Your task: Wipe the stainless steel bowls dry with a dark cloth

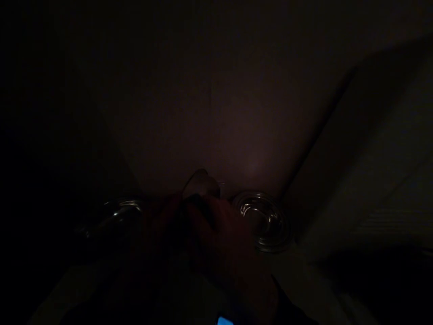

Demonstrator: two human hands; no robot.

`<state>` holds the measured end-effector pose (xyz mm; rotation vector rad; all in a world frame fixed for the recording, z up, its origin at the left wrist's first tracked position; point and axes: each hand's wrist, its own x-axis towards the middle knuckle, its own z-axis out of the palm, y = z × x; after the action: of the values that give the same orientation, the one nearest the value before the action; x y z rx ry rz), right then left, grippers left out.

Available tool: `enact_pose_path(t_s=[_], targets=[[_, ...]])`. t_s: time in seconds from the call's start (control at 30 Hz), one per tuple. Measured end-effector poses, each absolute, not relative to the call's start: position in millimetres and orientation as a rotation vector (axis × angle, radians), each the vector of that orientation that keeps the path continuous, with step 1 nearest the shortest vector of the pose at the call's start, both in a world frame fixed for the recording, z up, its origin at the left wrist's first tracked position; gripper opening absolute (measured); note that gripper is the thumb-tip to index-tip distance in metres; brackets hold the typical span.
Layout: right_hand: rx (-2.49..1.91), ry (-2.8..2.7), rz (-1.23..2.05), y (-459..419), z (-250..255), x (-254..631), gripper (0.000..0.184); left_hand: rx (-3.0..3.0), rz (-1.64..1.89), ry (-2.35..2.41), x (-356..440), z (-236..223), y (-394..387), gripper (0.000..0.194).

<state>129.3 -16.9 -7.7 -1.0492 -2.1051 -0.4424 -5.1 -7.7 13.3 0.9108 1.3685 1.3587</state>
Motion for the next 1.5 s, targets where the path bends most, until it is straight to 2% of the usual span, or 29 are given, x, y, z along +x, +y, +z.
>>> enact_pose_path(t_s=[0.17, 0.37, 0.5, 0.73, 0.9, 1.07, 1.27, 1.5], targets=[[-1.153, -1.988, -0.402, -9.5, -7.0, 136.5, 0.034, 0.862, 1.410, 1.342, -0.1, 14.9, -15.0, 0.026], [-1.003, -2.072, -0.403, -11.6, -7.1, 133.7, 0.035, 0.744, 1.387, 1.117, -2.3, 16.5, -9.4, 0.026], [-0.921, -2.124, -0.431, -16.6, -7.7, 129.7, 0.033, 0.667, 1.372, 1.195, -4.1, 19.5, -6.8, 0.013], [-1.052, -2.047, -0.422, -11.8, -9.5, 135.7, 0.034, 0.752, 1.348, 1.158, -2.2, 11.8, -11.1, 0.033], [-1.146, -1.976, -0.350, -12.0, -7.4, 138.1, 0.034, 0.790, 1.381, 1.082, -0.6, 10.7, -15.0, 0.026], [-1.010, -2.076, -0.398, -18.3, -6.0, 131.8, 0.035, 0.869, 1.338, 1.186, -6.6, 14.2, -10.4, 0.031], [-1.170, -1.903, -0.312, -9.3, -6.5, 141.8, 0.033, 0.906, 1.296, 1.099, -1.1, 12.9, -14.3, 0.026], [-0.987, -2.061, -0.444, -19.3, -1.4, 135.9, 0.033, 0.949, 1.315, 1.151, -7.6, 13.7, -12.7, 0.029]])
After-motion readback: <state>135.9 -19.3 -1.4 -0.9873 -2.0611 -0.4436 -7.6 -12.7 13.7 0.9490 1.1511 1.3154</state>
